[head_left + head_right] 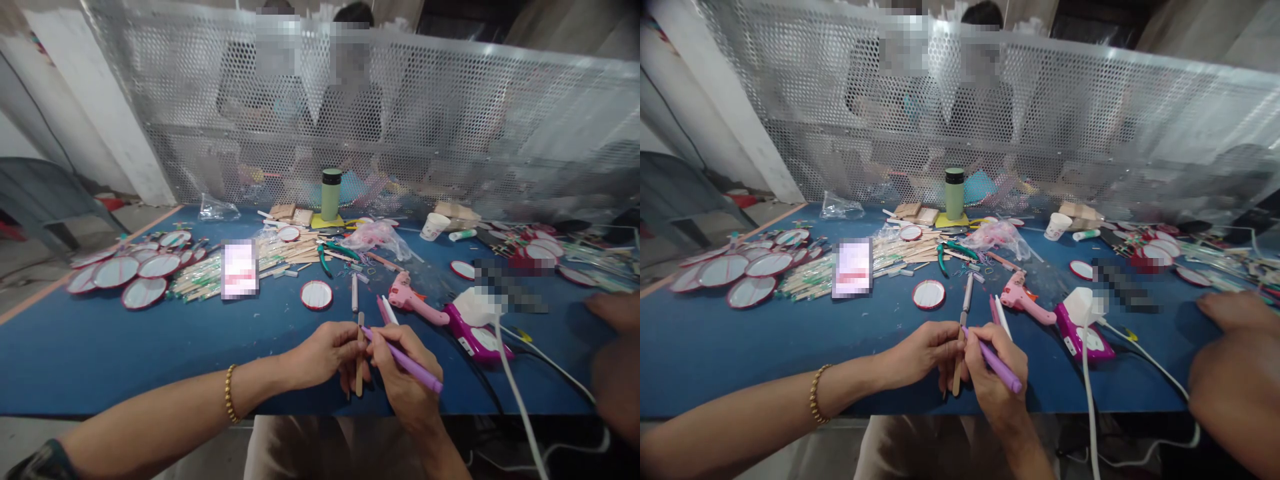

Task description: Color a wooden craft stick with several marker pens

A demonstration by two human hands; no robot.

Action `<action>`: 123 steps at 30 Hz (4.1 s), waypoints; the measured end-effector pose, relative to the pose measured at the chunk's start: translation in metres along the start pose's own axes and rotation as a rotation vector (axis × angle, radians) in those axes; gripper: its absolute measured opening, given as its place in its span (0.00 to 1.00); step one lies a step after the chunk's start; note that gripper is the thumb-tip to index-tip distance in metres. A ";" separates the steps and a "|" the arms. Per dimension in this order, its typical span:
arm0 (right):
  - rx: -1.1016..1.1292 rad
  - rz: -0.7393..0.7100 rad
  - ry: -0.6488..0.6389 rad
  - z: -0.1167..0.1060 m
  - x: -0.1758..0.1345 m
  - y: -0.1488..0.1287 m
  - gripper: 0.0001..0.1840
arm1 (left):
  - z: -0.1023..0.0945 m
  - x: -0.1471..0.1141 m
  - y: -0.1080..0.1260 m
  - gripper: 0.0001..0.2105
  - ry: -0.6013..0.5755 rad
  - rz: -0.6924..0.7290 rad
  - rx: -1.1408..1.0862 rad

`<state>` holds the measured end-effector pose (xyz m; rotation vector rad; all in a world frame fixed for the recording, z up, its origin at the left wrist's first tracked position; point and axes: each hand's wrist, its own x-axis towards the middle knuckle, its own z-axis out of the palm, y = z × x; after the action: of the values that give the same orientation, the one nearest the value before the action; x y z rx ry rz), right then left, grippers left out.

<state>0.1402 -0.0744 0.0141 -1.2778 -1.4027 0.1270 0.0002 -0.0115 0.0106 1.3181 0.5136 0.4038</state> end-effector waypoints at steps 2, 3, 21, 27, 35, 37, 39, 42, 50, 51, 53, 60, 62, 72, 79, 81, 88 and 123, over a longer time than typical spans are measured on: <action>0.003 0.007 -0.004 0.000 0.000 0.000 0.10 | 0.000 0.000 0.000 0.28 0.000 -0.003 -0.002; 0.006 0.011 -0.002 0.000 -0.001 0.000 0.10 | 0.000 0.000 -0.001 0.28 -0.002 -0.004 -0.003; -0.024 -0.044 0.005 0.001 -0.001 0.001 0.10 | 0.000 0.001 -0.002 0.27 -0.018 0.001 -0.011; -0.008 -0.029 0.017 0.002 -0.003 0.005 0.10 | -0.001 0.001 -0.002 0.27 -0.013 -0.003 -0.018; -0.030 -0.014 0.007 0.000 -0.004 0.005 0.11 | -0.001 0.002 -0.004 0.27 -0.017 0.004 -0.012; -0.036 -0.021 0.012 0.000 -0.003 0.005 0.11 | -0.001 0.002 -0.003 0.27 -0.013 0.003 -0.010; -0.041 -0.028 0.012 0.000 -0.003 0.004 0.10 | 0.000 0.001 -0.002 0.27 -0.014 -0.001 -0.006; -0.033 -0.042 0.009 0.001 -0.003 0.004 0.10 | 0.000 0.001 0.000 0.26 -0.022 -0.008 0.006; -0.038 -0.038 0.042 0.001 -0.004 0.007 0.10 | 0.001 0.001 0.000 0.26 -0.019 -0.011 -0.005; -0.042 -0.036 0.037 0.001 -0.004 0.007 0.11 | 0.001 0.001 0.000 0.26 -0.020 -0.010 -0.007; -0.053 -0.032 0.024 0.000 -0.004 0.006 0.11 | 0.001 0.001 0.000 0.26 -0.022 -0.007 -0.004; -0.069 -0.048 0.003 0.001 -0.003 0.002 0.11 | 0.000 0.001 -0.001 0.27 -0.022 -0.002 0.008; -0.076 -0.050 0.004 0.001 -0.002 0.002 0.11 | 0.000 0.001 -0.002 0.27 -0.023 0.002 0.011; -0.056 -0.029 0.037 0.000 -0.005 0.005 0.11 | 0.000 0.001 -0.001 0.26 -0.026 -0.005 -0.010; -0.048 -0.016 0.010 -0.001 -0.004 0.003 0.11 | 0.001 0.000 -0.001 0.27 -0.012 -0.009 -0.014; -0.052 -0.018 0.012 -0.001 -0.004 0.002 0.11 | 0.000 0.000 -0.001 0.27 -0.014 -0.005 -0.007; -0.064 -0.039 0.023 -0.001 -0.004 0.004 0.11 | 0.000 0.000 -0.002 0.27 -0.024 0.003 -0.002; -0.062 -0.062 0.030 0.000 -0.004 0.005 0.11 | -0.001 0.000 -0.002 0.26 -0.015 0.000 -0.013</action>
<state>0.1416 -0.0758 0.0081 -1.2811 -1.4283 0.0222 0.0001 -0.0111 0.0086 1.3075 0.4974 0.3965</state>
